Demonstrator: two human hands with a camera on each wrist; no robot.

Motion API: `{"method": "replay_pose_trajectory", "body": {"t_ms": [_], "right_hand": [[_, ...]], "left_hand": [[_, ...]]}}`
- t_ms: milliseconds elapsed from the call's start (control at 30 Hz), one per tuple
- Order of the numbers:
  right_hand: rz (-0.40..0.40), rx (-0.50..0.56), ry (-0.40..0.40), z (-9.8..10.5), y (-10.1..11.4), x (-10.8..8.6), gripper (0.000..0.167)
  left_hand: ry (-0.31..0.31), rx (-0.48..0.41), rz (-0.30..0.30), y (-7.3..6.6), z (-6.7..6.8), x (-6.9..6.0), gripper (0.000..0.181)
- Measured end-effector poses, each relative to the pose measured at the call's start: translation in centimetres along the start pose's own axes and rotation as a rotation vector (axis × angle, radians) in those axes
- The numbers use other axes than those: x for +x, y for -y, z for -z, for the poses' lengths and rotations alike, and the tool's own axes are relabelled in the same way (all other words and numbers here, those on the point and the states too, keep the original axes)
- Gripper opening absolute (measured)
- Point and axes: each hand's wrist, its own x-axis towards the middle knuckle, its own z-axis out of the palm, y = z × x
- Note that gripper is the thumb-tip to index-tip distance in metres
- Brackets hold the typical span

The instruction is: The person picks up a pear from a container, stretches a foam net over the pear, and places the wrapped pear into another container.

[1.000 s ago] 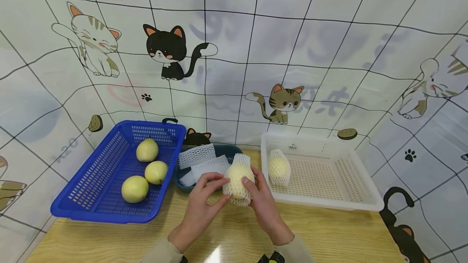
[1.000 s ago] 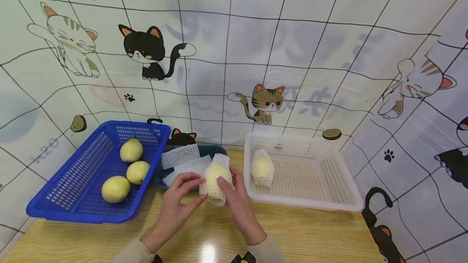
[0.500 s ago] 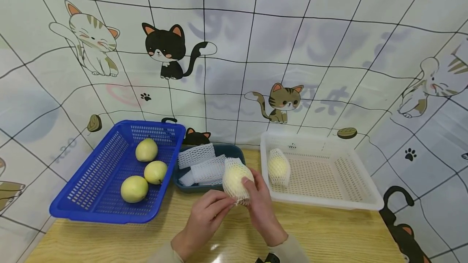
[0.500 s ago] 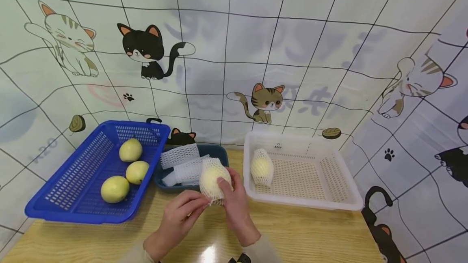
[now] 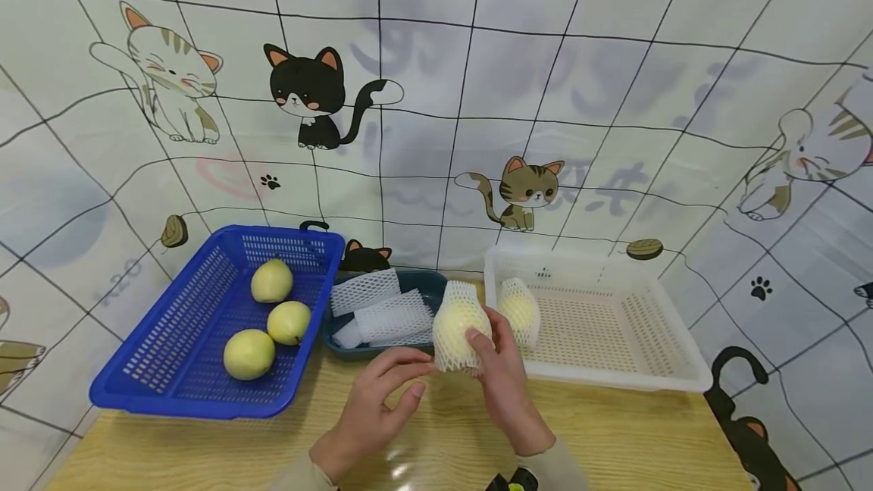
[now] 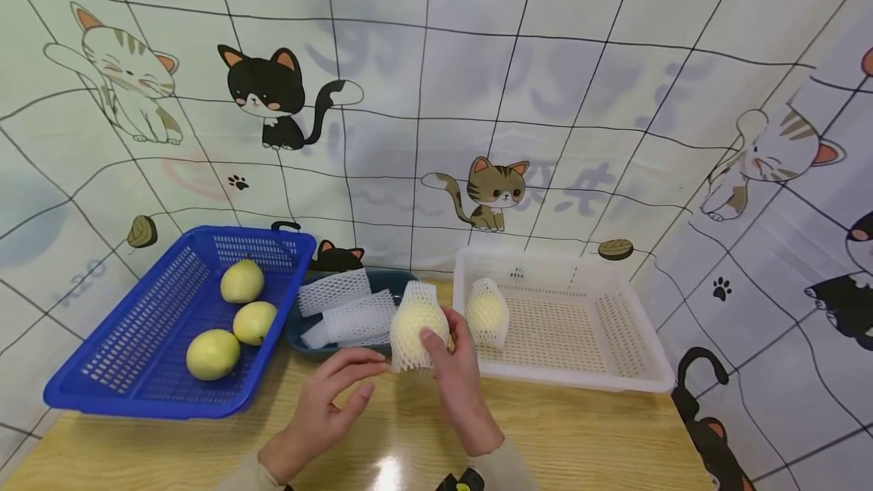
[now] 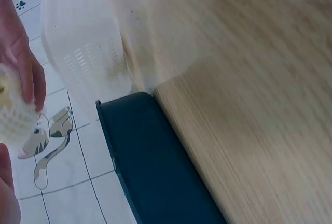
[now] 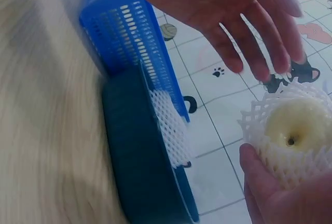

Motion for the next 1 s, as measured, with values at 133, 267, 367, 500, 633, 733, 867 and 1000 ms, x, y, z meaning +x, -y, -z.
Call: {"method": "replay_pose_trajectory", "body": {"t_ms": [133,267,367,500,633,733,867,1000], "right_hand": [[0.033,-0.057,0.000,1.1,1.1,0.0,0.053],[0.042,-0.141,-0.012,2.7,2.9,0.1,0.051],[0.036,-0.225,-0.021,4.2,4.5,0.5,0.051],[0.011,-0.365,-0.028,6.4,6.7,1.1,0.054],[0.012,-0.491,-0.018,8.5,8.5,2.1,0.059],[0.017,-0.583,-0.011,10.0,9.4,3.3,0.062],[-0.018,-0.712,0.011,12.2,10.1,5.1,0.070],[-0.090,-0.842,0.043,14.1,10.5,7.3,0.078]], "left_hand": [[-0.027,0.006,0.020,0.4,0.6,0.0,0.021],[-0.046,0.011,0.047,0.8,1.3,0.0,0.018],[-0.055,0.019,0.080,1.0,1.9,0.1,0.015],[-0.034,0.049,0.170,1.2,2.5,0.2,0.025],[0.009,0.092,0.298,1.4,3.0,-0.1,0.033],[0.021,0.128,0.374,1.6,3.3,-0.3,0.033],[0.022,0.157,0.428,1.8,3.5,-0.4,0.034],[0.011,0.174,0.425,1.8,3.6,-0.4,0.036]]}}
